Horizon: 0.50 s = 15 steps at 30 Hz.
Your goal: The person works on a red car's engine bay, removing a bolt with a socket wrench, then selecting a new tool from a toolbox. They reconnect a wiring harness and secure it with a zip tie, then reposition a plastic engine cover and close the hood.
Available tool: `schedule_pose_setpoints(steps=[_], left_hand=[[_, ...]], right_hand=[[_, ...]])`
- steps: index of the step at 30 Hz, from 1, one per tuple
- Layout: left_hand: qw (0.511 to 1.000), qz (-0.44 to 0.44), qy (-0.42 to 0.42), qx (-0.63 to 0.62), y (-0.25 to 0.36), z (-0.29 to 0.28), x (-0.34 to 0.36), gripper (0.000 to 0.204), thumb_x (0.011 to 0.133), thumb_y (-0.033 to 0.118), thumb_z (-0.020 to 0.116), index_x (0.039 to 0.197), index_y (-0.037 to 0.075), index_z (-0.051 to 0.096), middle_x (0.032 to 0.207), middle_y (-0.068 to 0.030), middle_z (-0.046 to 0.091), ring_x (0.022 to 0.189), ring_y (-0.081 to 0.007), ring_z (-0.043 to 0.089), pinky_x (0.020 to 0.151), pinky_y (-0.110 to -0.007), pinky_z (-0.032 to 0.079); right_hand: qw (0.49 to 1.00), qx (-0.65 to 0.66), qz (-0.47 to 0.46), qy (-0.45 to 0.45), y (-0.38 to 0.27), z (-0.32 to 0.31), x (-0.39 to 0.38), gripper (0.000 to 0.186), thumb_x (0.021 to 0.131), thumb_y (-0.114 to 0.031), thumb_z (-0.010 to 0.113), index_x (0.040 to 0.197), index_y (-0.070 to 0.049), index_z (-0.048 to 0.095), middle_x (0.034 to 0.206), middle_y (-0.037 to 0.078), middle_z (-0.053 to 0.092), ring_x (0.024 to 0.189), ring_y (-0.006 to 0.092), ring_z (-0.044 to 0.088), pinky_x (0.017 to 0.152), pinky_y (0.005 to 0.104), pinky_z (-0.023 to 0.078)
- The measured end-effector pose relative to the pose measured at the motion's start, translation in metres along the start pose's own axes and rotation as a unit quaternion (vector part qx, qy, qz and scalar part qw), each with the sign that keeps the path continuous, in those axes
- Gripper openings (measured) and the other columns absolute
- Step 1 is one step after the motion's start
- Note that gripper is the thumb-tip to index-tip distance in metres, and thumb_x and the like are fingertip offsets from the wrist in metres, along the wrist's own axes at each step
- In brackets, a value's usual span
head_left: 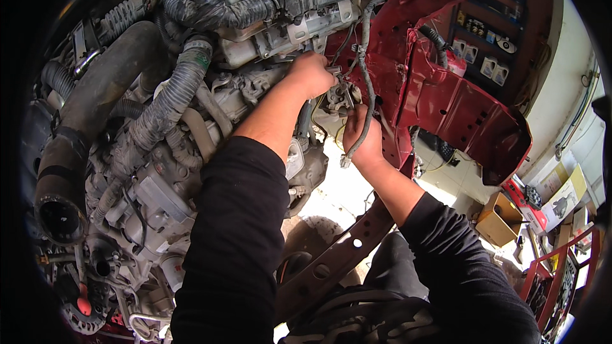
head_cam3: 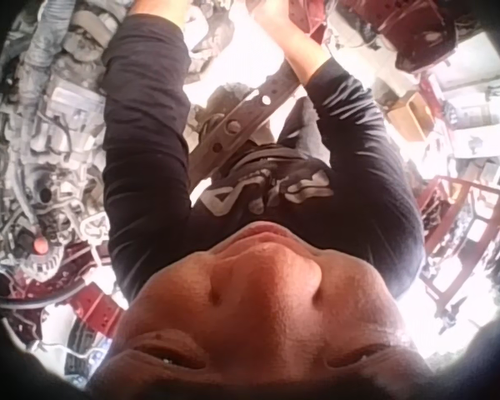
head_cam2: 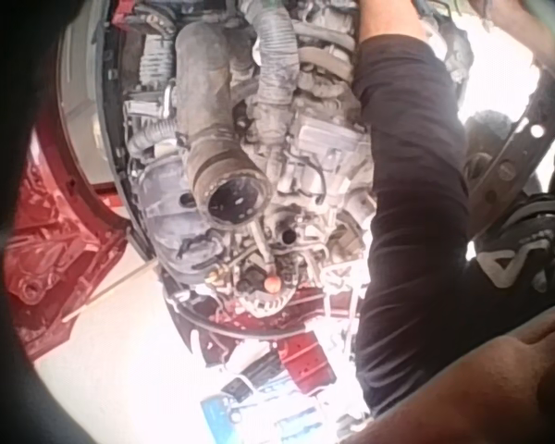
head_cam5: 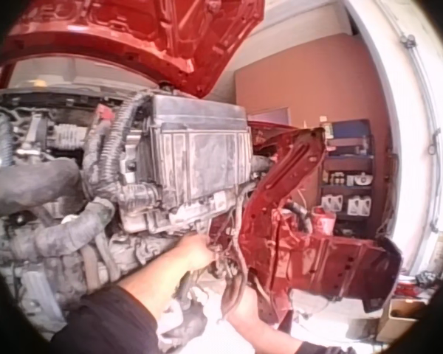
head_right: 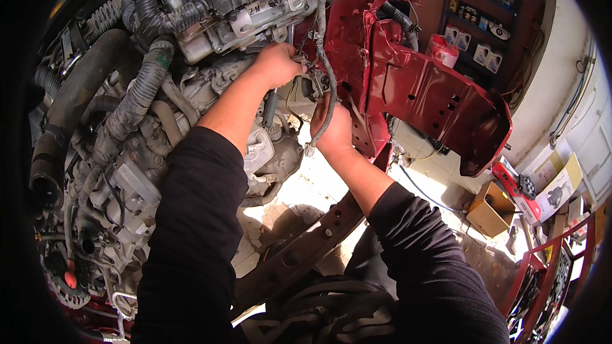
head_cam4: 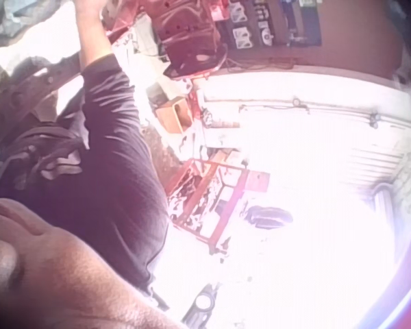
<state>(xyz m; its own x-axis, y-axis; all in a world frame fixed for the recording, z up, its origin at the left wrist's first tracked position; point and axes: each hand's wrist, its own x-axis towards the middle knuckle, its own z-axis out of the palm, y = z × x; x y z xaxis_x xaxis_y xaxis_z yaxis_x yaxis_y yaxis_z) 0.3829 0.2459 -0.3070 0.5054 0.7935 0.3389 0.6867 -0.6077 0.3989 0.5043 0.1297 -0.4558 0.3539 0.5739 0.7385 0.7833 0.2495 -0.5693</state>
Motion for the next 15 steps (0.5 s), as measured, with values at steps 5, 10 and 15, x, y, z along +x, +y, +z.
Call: schedule_pose_setpoints(steps=[5,10,15], left_hand=[[0.999,0.010,0.031,-0.001,0.001,0.004,-0.003,0.037,0.086,0.030,0.083,0.108,0.000,0.083,0.114,-0.0256,0.081,0.110,-0.0416,0.078,0.099,-0.047,0.061],[0.999,0.003,0.045,-0.017,0.000,0.007,-0.002,0.035,0.085,0.029,0.087,0.103,0.000,0.082,0.105,-0.0244,0.081,0.103,-0.0403,0.079,0.094,-0.046,0.060],[0.999,-0.002,0.042,-0.018,-0.001,0.007,-0.001,0.035,0.085,0.030,0.086,0.103,0.000,0.082,0.105,-0.0251,0.081,0.102,-0.0411,0.079,0.094,-0.047,0.060]], right_hand=[[0.999,-0.025,-0.020,-0.021,0.002,-0.008,0.005,0.011,0.105,-0.006,0.060,0.112,0.002,0.062,0.085,0.034,0.070,0.083,0.0551,0.071,0.071,0.0600,0.057],[0.998,-0.066,-0.021,-0.005,-0.010,-0.020,0.012,0.012,0.102,-0.009,0.062,0.111,0.000,0.065,0.085,0.031,0.072,0.082,0.0528,0.072,0.069,0.0596,0.058],[0.996,-0.087,-0.004,-0.012,-0.023,-0.028,0.016,0.013,0.101,-0.012,0.063,0.107,-0.003,0.070,0.088,0.028,0.074,0.082,0.0513,0.074,0.070,0.0606,0.061]])
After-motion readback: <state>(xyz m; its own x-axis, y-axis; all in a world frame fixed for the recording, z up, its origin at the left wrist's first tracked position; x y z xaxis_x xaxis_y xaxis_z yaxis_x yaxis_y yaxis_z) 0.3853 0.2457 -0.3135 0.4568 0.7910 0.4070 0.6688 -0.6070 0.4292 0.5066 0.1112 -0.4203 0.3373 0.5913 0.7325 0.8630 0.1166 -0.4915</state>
